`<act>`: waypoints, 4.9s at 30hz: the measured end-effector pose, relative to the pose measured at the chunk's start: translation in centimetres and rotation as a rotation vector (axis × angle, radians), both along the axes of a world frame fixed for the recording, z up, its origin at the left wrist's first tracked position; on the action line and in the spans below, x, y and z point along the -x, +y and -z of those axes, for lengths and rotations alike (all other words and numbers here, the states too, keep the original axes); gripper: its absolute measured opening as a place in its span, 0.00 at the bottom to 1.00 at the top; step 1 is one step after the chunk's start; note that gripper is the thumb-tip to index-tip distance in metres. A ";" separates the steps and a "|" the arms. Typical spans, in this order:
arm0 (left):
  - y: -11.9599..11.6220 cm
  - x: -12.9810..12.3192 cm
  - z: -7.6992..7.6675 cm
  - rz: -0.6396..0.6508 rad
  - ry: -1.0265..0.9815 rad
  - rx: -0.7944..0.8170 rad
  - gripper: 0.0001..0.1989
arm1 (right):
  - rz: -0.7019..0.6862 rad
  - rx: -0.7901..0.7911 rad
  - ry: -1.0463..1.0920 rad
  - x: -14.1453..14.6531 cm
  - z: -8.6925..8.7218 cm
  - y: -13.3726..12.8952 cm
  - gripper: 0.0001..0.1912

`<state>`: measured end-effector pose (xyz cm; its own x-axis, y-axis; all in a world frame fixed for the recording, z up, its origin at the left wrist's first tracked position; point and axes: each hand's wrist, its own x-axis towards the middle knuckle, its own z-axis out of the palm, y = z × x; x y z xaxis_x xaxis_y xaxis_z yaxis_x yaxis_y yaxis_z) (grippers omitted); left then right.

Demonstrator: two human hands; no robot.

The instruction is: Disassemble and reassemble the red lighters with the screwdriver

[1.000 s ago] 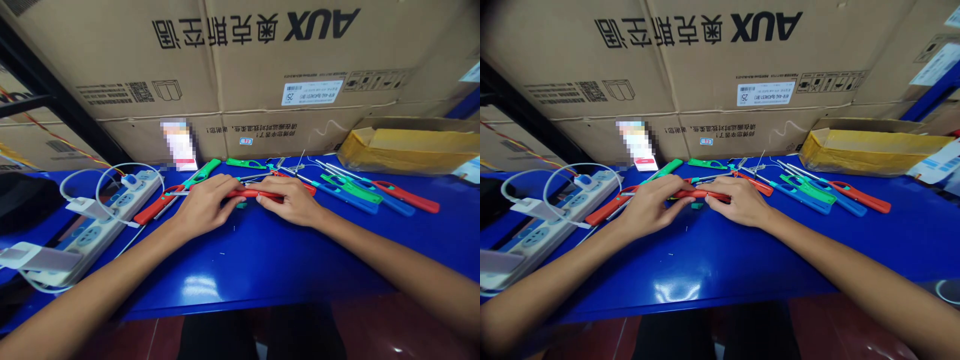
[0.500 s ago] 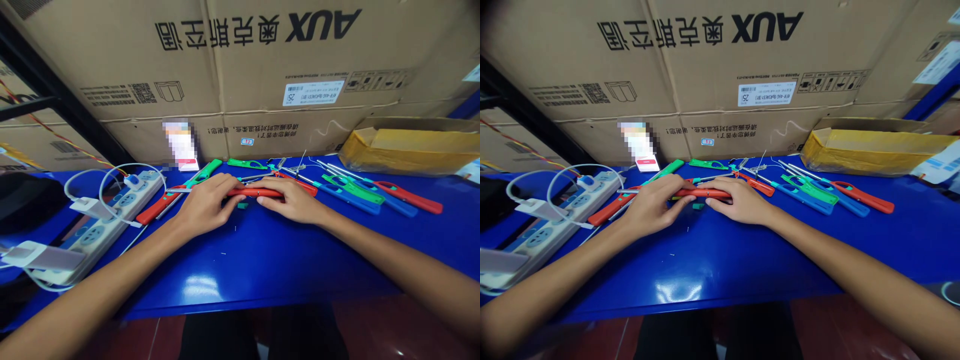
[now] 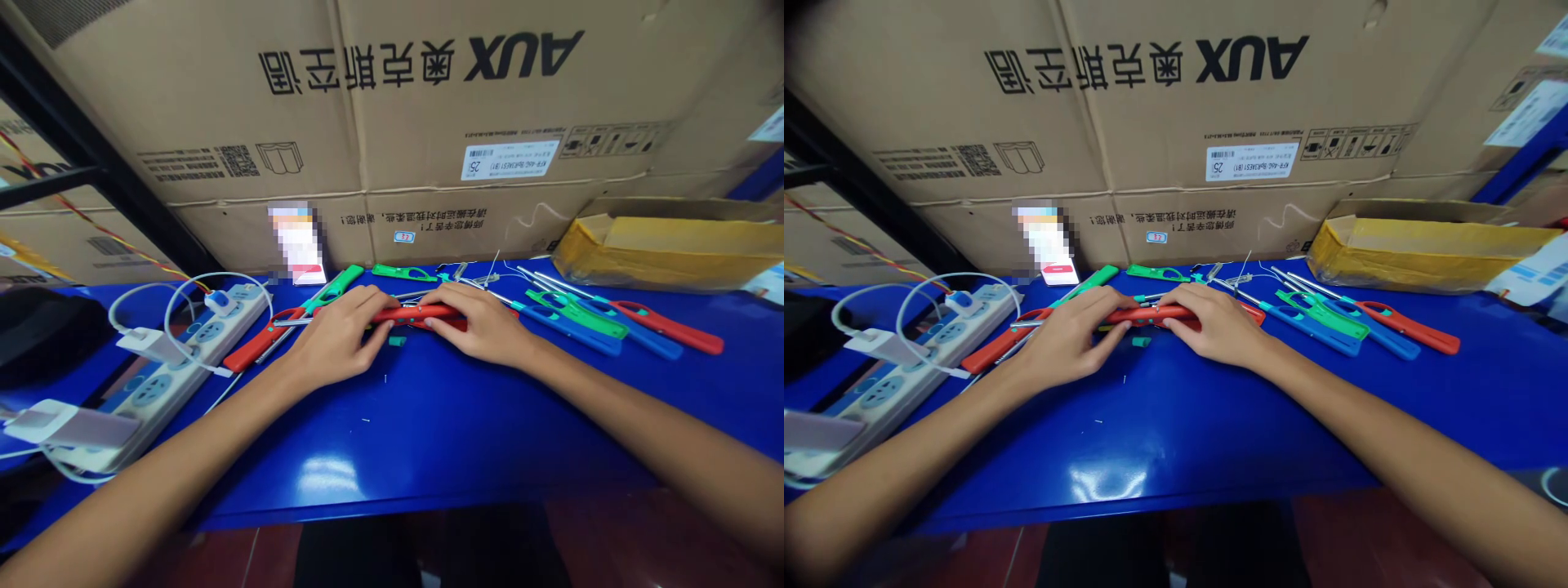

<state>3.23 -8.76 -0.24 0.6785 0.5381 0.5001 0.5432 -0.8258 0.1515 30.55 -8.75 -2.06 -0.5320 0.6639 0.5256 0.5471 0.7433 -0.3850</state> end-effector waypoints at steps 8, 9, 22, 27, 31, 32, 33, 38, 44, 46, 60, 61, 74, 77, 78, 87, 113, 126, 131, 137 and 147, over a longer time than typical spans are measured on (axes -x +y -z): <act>2.5 2.0 -0.2 -0.092 0.020 0.001 0.10 | 0.098 0.085 0.110 -2.2 0.3 2.3 0.07; 2.8 2.2 -0.2 -0.095 0.012 0.016 0.09 | 0.099 0.097 0.130 -2.4 0.3 2.6 0.06; 3.2 2.3 0.7 -0.025 0.000 0.092 0.11 | 0.111 0.032 -0.008 -2.0 0.2 1.9 0.12; 2.4 2.1 0.9 -0.081 0.110 0.090 0.11 | 0.054 0.015 -0.136 -1.7 0.3 1.3 0.16; 1.7 1.8 0.7 -0.133 0.207 0.063 0.13 | 0.036 -0.038 -0.153 -1.5 -0.2 0.8 0.17; 1.6 1.9 0.7 -0.131 0.212 0.062 0.12 | 0.027 -0.049 -0.163 -1.5 -0.3 0.7 0.19; 1.6 1.9 0.6 -0.127 0.209 0.061 0.12 | 0.024 -0.070 -0.172 -1.6 -0.5 0.7 0.22; 2.2 2.7 0.4 -0.097 0.160 0.036 0.13 | 0.016 -0.120 -0.208 -1.8 -0.6 0.9 0.20; 3.4 3.9 -1.6 0.033 0.266 0.004 0.14 | 0.025 -0.029 -0.217 -1.8 0.4 1.4 0.16; 3.6 4.7 -2.6 0.022 0.265 0.033 0.14 | 0.046 -0.030 -0.203 -2.3 0.5 1.6 0.16; -2.5 8.5 0.2 -0.262 -0.312 0.210 0.08 | -0.116 0.040 -0.097 -3.4 0.4 2.5 0.14; -2.5 8.4 0.6 -0.264 -0.345 0.213 0.08 | -0.117 0.042 -0.093 -3.5 0.5 2.6 0.14; -2.9 7.4 1.2 -0.228 -0.378 0.040 0.06 | -0.101 0.073 -0.031 -3.8 0.0 2.5 0.14; -3.0 7.3 1.0 -0.201 -0.420 -0.001 0.06 | -0.064 0.134 0.043 -3.9 -0.2 2.7 0.14; -3.1 7.3 1.0 -0.196 -0.431 -0.024 0.06 | -0.055 0.156 0.062 -3.9 -0.2 2.7 0.14; -3.5 7.3 0.7 -0.172 -0.430 -0.050 0.04 | -0.043 0.249 0.111 -4.3 -0.3 3.1 0.17; -4.1 7.3 1.5 -0.144 -0.240 -0.120 0.08 | -0.068 0.820 0.236 -4.0 -2.0 2.7 0.22; -4.4 7.2 1.8 -0.142 -0.269 -0.077 0.11 | -0.067 0.762 0.239 -4.2 -1.9 2.8 0.20; -4.4 7.2 1.9 -0.143 -0.268 -0.061 0.10 | -0.048 0.814 0.263 -4.1 -1.8 2.6 0.27; -4.3 7.3 2.0 -0.157 -0.286 -0.064 0.10 | -0.054 0.836 0.280 -4.0 -1.9 2.5 0.31; -3.8 6.9 1.9 -0.249 -0.446 -0.001 0.06 | -0.120 0.737 0.080 -4.2 -3.0 2.4 0.25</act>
